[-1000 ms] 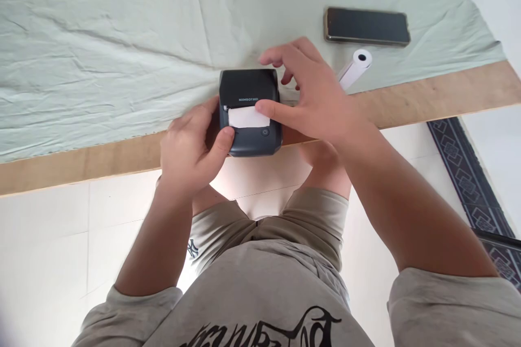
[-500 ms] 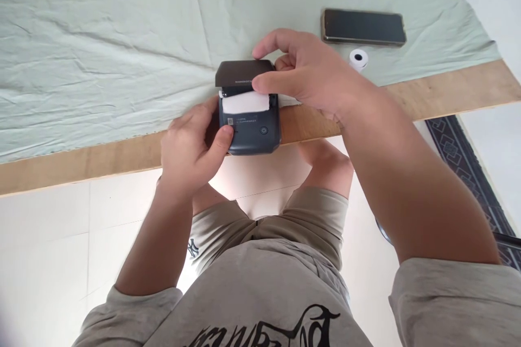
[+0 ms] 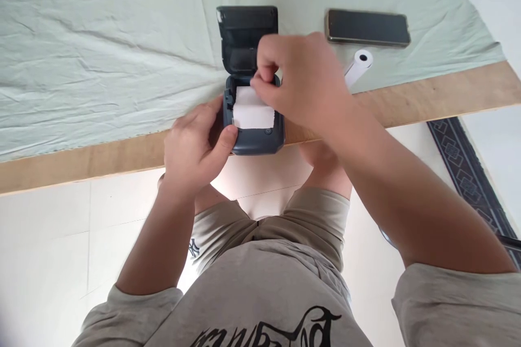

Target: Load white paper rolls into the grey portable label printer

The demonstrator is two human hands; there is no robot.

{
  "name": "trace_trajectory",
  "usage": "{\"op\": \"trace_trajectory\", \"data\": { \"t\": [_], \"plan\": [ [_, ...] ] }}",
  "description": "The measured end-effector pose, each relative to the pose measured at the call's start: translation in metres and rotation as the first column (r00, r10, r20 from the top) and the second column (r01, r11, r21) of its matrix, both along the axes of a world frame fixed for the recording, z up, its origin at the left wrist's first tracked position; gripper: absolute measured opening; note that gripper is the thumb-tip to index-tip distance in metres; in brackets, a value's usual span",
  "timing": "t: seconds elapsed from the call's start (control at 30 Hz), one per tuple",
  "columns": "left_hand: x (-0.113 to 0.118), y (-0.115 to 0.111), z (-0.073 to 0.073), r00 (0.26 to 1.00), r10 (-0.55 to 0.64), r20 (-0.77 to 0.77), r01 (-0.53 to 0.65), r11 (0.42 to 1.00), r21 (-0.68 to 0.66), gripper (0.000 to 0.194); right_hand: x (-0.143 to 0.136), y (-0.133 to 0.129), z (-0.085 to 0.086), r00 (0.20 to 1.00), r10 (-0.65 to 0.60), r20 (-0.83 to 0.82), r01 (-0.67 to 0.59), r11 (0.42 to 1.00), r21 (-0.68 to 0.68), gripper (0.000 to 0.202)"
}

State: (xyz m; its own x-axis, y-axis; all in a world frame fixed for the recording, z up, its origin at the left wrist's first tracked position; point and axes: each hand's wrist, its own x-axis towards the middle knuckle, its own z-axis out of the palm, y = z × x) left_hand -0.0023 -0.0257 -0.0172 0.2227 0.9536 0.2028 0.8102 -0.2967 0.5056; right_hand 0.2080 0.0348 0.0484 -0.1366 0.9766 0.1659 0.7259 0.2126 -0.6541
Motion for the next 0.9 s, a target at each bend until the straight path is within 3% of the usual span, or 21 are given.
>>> {"op": "trace_trajectory", "data": {
  "t": [0.13, 0.33, 0.47, 0.53, 0.6, 0.63, 0.7, 0.8, 0.9],
  "plan": [
    [-0.001, 0.000, -0.001, 1.000, 0.003, 0.000, -0.003, 1.000, 0.010, 0.076, -0.001, 0.006, 0.006, 0.916, 0.111, 0.385, -0.078, 0.992, -0.102, 0.005],
    [-0.004, -0.001, -0.003, 1.000, -0.022, -0.005, 0.022, 1.000, 0.014, 0.076, -0.004, 0.031, 0.022, 0.790, 0.339, 0.511, -0.142, 0.912, -0.385, 0.039],
    [-0.006, -0.002, -0.004, 0.998, -0.066, 0.023, 0.065, 0.996, 0.055, 0.098, -0.004, 0.034, 0.030, 0.806, 0.309, 0.504, -0.126, 0.923, -0.364, 0.042],
    [-0.006, -0.003, -0.005, 0.997, -0.068, 0.037, 0.066, 0.996, 0.059, 0.107, 0.002, 0.026, 0.030, 0.924, 0.221, 0.313, -0.122, 0.945, -0.305, 0.043],
    [-0.006, -0.004, -0.005, 0.997, -0.065, 0.039, 0.063, 0.996, 0.056, 0.111, 0.012, 0.014, 0.024, 0.992, 0.112, -0.067, -0.125, 0.960, -0.251, 0.042],
    [-0.005, -0.004, -0.005, 0.997, -0.065, 0.037, 0.063, 0.996, 0.056, 0.111, 0.017, 0.009, 0.019, 0.972, 0.072, -0.222, -0.124, 0.966, -0.228, 0.046],
    [-0.004, -0.004, -0.004, 0.997, -0.074, 0.037, 0.072, 0.996, 0.055, 0.112, 0.027, 0.000, 0.002, 0.929, 0.001, -0.370, -0.093, 0.968, -0.232, 0.058],
    [-0.003, -0.004, -0.004, 0.996, -0.080, 0.033, 0.078, 0.996, 0.046, 0.110, 0.038, -0.004, -0.031, 0.871, -0.120, -0.477, -0.013, 0.964, -0.267, 0.057],
    [-0.003, -0.004, -0.004, 0.997, -0.074, 0.029, 0.073, 0.996, 0.048, 0.106, 0.043, -0.003, -0.060, 0.806, -0.204, -0.556, 0.110, 0.974, -0.199, 0.049]
  ]
}}
